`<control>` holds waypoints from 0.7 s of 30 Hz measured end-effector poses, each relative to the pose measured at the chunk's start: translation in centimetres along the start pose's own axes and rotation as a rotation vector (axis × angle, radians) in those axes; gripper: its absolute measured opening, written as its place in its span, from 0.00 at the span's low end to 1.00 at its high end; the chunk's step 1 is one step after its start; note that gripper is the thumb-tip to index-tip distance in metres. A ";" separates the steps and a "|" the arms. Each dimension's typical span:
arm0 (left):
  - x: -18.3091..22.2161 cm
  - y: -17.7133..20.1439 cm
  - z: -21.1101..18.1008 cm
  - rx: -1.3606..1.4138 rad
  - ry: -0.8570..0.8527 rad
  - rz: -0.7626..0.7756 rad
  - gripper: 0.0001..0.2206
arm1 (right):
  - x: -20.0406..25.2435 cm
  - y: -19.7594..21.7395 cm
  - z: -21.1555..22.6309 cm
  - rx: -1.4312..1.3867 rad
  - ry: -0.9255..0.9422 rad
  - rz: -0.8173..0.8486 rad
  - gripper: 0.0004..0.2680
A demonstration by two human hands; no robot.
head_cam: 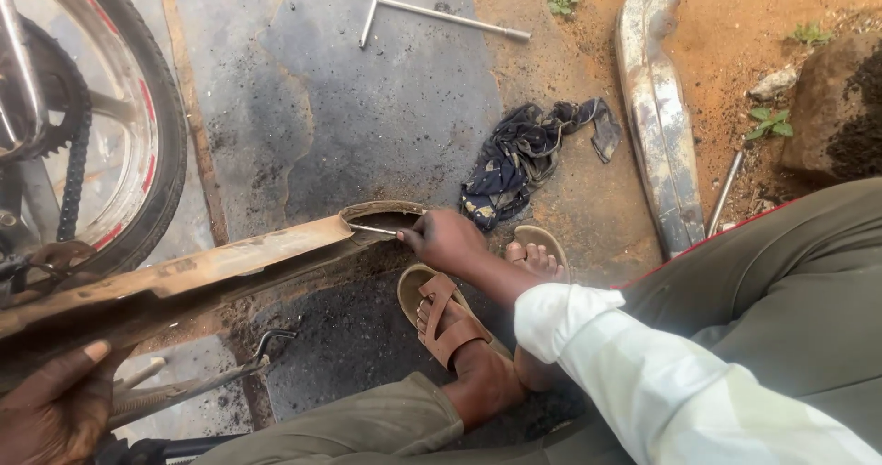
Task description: Scraping dirt and built-up grease from a motorcycle chain guard using a screwdriver.
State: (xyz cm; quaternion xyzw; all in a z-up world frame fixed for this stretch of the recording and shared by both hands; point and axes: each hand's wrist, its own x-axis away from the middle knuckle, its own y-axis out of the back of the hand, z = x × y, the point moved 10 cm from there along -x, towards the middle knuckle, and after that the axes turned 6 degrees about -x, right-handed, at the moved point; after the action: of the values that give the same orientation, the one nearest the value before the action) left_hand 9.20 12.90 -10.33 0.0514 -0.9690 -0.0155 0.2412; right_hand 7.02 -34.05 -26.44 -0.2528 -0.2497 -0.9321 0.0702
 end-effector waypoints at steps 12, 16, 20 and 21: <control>5.1 -10.3 -6.6 -0.388 -0.254 0.000 0.28 | -1.6 4.7 -4.9 0.364 -0.181 -0.114 0.11; 8.0 -15.8 -9.6 -0.840 -0.689 0.068 0.29 | -0.6 6.8 -2.4 0.495 -0.130 -0.166 0.10; 8.9 -14.2 -10.0 -0.893 -0.460 -0.393 0.27 | -0.5 6.8 -2.4 0.519 -0.165 -0.151 0.11; 8.9 -13.9 -9.7 -0.892 -0.451 -0.397 0.27 | -0.6 6.3 -2.5 0.524 -0.165 -0.142 0.11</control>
State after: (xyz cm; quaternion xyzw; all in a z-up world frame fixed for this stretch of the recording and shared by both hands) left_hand 7.25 -1.88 1.64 0.1215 -0.8678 -0.4815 0.0182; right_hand 8.03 -40.75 -25.90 -0.2827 -0.5043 -0.8146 0.0470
